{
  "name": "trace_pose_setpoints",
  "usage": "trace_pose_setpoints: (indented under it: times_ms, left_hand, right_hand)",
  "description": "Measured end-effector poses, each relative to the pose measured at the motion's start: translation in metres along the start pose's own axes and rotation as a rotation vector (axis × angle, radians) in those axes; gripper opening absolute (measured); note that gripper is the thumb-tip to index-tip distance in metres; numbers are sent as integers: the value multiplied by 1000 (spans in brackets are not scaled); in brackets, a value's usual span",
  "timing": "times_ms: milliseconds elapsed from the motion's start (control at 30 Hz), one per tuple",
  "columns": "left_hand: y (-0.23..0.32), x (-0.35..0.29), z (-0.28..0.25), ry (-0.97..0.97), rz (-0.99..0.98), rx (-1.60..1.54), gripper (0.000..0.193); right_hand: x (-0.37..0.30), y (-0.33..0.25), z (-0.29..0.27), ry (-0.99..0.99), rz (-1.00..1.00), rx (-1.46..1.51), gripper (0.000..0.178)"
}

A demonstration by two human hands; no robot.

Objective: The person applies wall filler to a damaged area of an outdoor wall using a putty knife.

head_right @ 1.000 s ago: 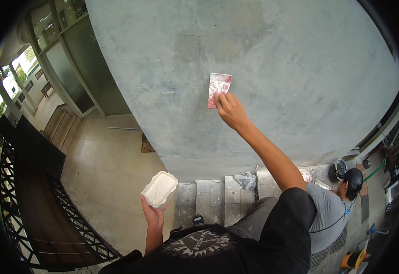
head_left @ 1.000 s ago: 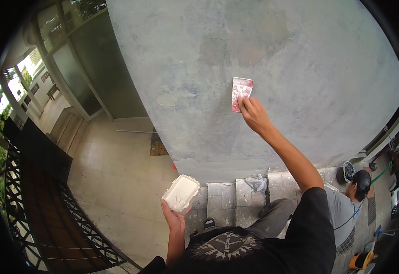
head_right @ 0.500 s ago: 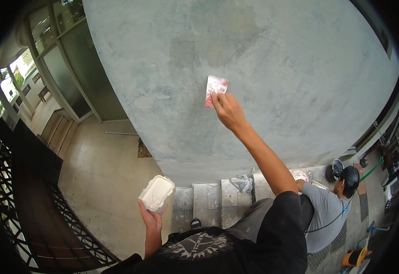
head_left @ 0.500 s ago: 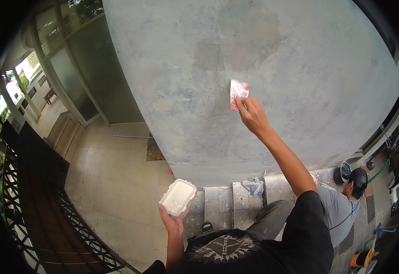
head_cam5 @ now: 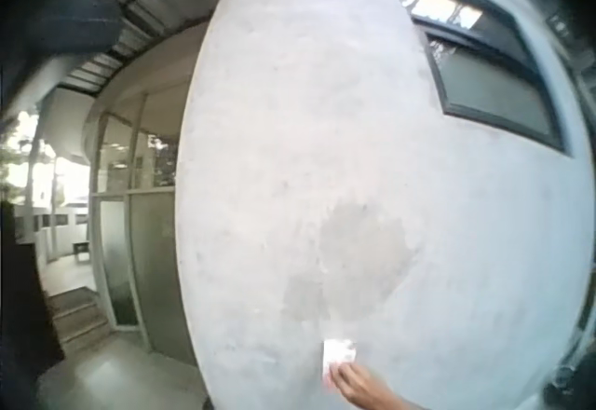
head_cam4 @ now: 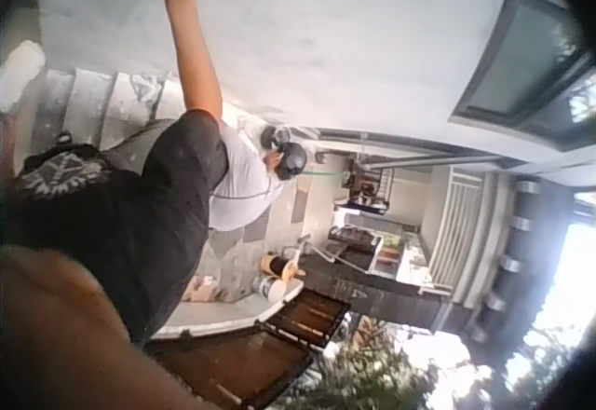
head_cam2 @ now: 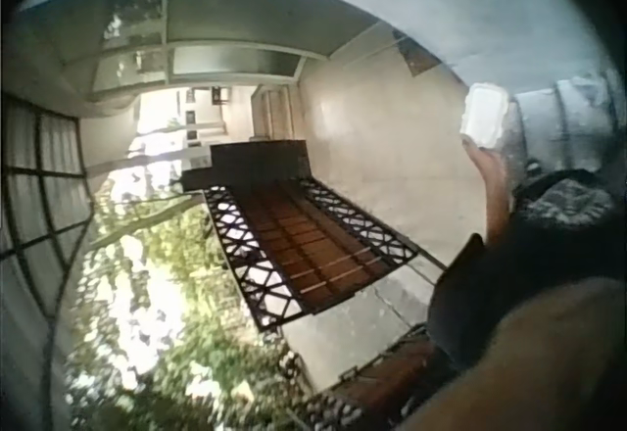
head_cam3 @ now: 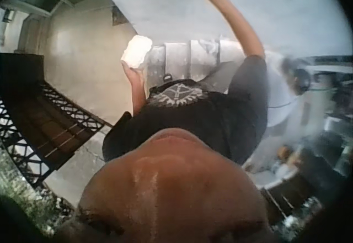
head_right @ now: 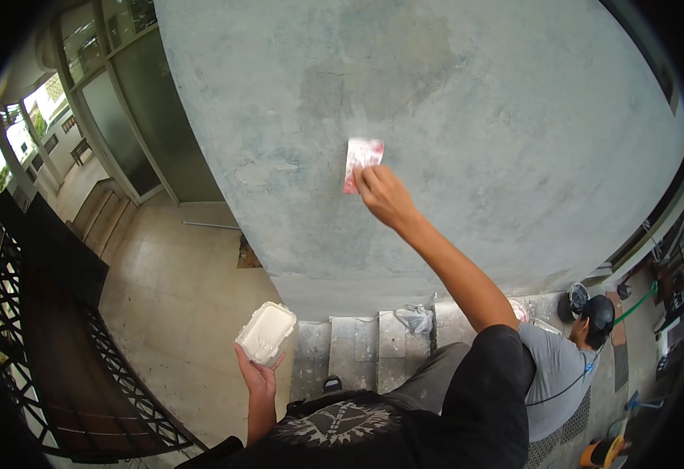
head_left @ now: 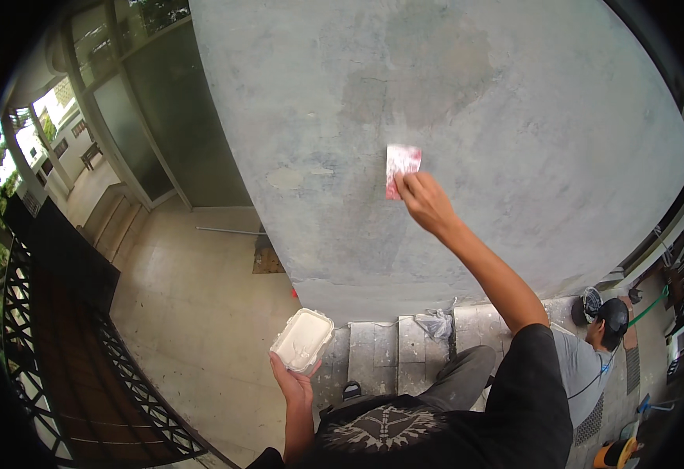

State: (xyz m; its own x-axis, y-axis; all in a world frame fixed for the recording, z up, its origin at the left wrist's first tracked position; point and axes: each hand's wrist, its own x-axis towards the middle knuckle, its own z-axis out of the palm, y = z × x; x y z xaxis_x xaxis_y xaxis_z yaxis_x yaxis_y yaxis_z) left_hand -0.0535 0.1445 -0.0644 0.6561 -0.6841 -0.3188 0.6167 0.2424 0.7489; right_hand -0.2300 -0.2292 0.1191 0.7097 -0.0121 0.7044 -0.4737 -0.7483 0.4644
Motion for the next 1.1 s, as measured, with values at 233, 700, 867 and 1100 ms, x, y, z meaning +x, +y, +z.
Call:
trace_pose_setpoints:
  times_ms: [233,700,867,1100]
  left_hand:
    - [3,4,-3,23,-8,0,73]
    - [-1,0,2,53,27,-125,62]
    - [-4,2,-2,62,55,-102,60]
    - [-2,0,6,75,54,-129,59]
  right_hand:
    - [76,57,-51,403,44,-145,38]
    - [28,8,-15,77,11,116,34]
    - [125,90,-65,408,-57,-166,35]
    - [24,53,23,-1,-345,-42,18]
